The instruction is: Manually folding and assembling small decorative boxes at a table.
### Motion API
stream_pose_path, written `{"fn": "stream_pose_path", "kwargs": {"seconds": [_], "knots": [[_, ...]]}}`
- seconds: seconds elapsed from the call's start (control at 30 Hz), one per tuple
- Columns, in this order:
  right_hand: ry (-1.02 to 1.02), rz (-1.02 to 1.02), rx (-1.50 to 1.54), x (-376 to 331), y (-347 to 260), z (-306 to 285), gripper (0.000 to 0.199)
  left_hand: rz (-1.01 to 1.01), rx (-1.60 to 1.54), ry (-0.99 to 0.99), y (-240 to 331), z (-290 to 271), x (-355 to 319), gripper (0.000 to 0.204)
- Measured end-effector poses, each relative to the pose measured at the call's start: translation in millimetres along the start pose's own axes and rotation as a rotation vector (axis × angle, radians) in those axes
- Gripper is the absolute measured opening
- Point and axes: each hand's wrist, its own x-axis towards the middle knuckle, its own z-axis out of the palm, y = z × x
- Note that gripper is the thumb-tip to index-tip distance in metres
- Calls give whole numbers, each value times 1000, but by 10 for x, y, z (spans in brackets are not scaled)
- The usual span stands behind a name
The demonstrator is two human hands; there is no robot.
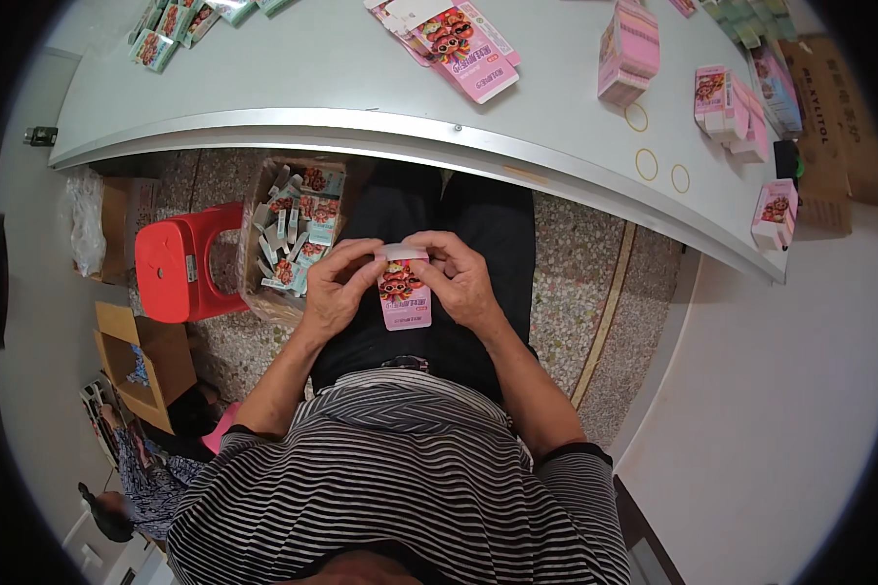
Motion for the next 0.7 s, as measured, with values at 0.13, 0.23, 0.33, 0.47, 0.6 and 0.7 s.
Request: {"fn": "stream_pose_path", "kwargs": {"seconds": [0.13, 0.23, 0.33, 0.47, 0.6, 0.7], "knots": [[-44, -3, -117, 10, -23, -98, 18, 156, 141, -76, 9, -63, 48, 26], [-29, 77, -160, 29, -121, -90, 16, 36, 60, -55, 102, -1, 22, 22], [-10, 172, -171, 53, -254, -20, 16, -185, -166, 15, 152, 40, 7, 18], [-59, 253, -287, 62, -289, -85, 20, -162, -122, -31, 138, 22, 26, 16], [-31, 254, -253, 21, -262, -89, 18, -168, -116, -76, 169, 37, 28, 16], [-60, 253, -255, -26, -232, -125, 17, -228, -98, -132, 203, 6, 1, 15]]}}
